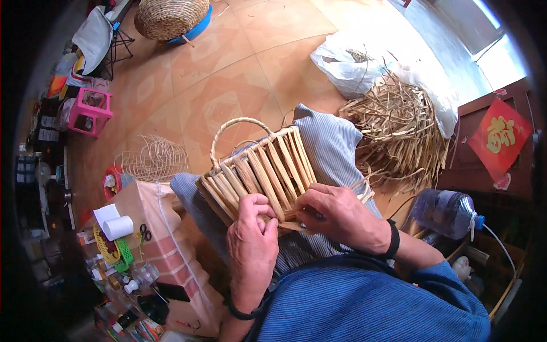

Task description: Weaving a small wooden basket using slats and straw material.

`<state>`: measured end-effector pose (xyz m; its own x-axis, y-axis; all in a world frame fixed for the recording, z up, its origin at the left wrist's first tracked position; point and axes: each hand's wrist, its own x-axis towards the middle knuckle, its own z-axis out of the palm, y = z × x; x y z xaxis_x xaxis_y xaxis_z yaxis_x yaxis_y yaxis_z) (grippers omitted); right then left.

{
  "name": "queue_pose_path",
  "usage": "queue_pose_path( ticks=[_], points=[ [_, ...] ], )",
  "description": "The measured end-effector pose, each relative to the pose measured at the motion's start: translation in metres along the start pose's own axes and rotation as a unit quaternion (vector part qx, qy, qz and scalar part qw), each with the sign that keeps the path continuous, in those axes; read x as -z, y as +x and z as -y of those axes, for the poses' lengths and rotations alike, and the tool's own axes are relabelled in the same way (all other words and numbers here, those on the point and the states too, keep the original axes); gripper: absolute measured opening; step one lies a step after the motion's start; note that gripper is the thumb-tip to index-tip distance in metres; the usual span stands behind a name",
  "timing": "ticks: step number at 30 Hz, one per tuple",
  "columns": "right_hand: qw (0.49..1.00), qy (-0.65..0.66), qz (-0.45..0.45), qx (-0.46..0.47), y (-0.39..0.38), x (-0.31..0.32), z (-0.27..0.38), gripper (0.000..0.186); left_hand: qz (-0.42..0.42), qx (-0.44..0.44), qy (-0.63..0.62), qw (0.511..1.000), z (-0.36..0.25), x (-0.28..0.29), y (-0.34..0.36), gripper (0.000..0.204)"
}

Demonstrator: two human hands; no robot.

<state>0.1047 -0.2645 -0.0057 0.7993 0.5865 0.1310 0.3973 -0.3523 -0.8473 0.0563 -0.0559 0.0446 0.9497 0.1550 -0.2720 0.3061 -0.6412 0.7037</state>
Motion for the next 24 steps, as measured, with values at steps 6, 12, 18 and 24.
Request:
queue_pose_path(
  ticks=[6,12,18,24],
  points=[
    [0.999,0.025,-0.019,-0.016,-0.003,-0.015,-0.001,0.017,0.004,-0.027,0.039,0.999,0.003,0.0,-0.005,0.043],
    [0.999,0.029,-0.037,-0.026,-0.004,-0.02,-0.001,0.017,0.008,-0.075,0.045,0.996,0.014,0.002,-0.003,0.042],
    [0.999,0.033,-0.02,-0.017,-0.006,-0.017,0.001,0.015,-0.006,-0.106,0.039,0.994,0.017,0.002,-0.008,0.028],
    [0.998,-0.022,0.041,0.035,-0.004,-0.001,0.002,0.024,-0.004,-0.206,0.091,0.974,0.022,0.006,-0.006,0.021]
  ],
)
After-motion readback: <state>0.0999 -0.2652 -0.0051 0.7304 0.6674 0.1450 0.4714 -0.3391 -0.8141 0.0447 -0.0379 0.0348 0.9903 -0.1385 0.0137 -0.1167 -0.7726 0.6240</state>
